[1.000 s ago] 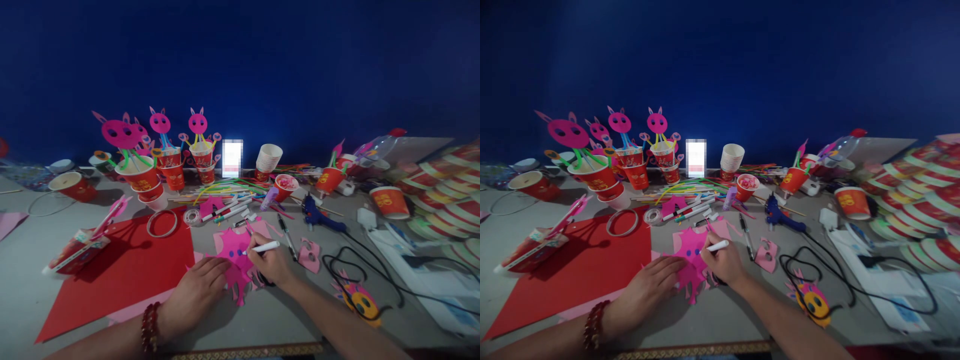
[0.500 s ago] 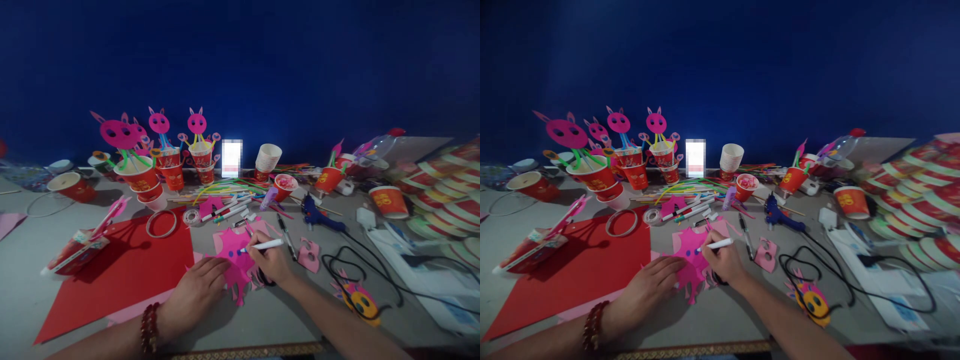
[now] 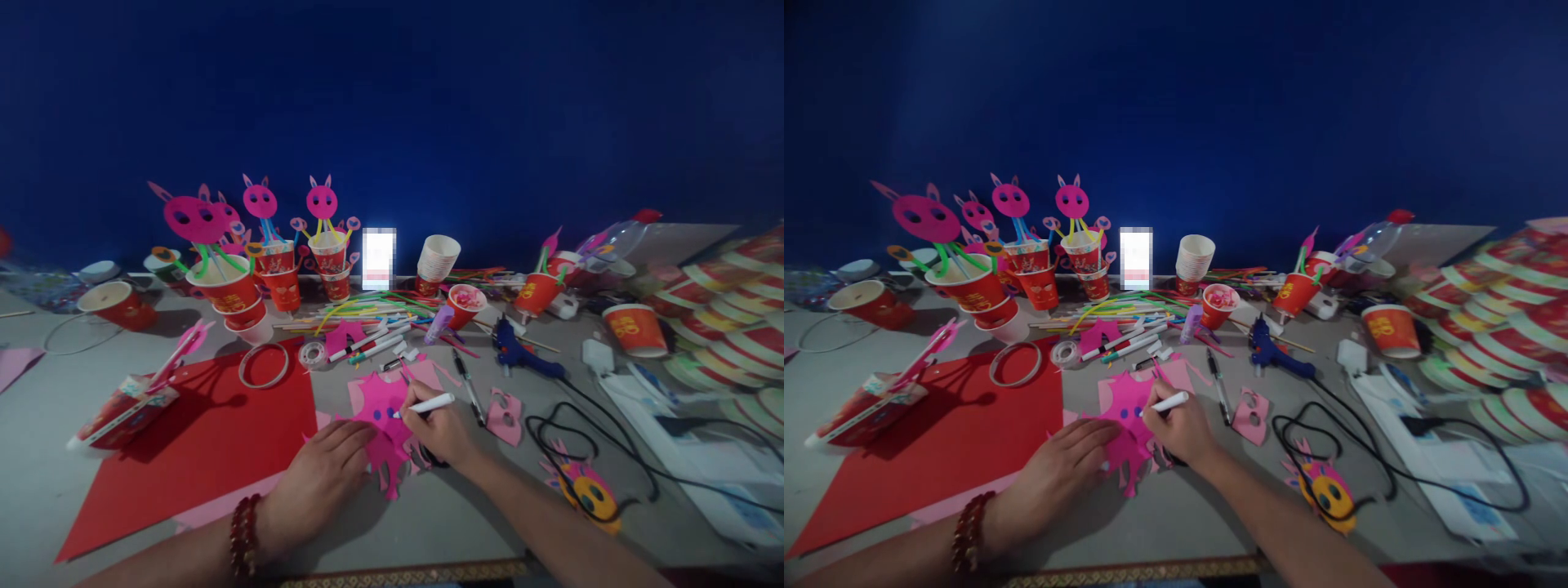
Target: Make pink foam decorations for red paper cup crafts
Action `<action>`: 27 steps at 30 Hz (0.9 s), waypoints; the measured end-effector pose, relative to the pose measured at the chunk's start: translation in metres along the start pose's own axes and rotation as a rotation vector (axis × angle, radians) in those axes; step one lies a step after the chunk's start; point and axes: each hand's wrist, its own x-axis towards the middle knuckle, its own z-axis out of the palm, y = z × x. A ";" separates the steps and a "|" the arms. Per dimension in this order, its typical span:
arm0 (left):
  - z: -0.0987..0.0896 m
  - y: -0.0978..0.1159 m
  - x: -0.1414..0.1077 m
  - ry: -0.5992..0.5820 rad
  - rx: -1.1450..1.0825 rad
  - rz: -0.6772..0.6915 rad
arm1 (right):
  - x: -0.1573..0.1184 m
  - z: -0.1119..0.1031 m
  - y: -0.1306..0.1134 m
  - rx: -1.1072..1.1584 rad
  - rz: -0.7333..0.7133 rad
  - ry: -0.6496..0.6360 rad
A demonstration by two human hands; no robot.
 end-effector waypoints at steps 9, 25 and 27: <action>0.000 -0.001 0.000 -0.012 0.009 0.015 | 0.000 0.001 0.000 0.006 -0.016 0.066; 0.001 -0.001 0.000 0.030 0.026 0.021 | 0.002 0.000 -0.002 0.057 -0.021 0.086; 0.001 0.000 0.000 0.026 0.017 0.015 | 0.003 0.001 -0.002 0.093 -0.013 0.094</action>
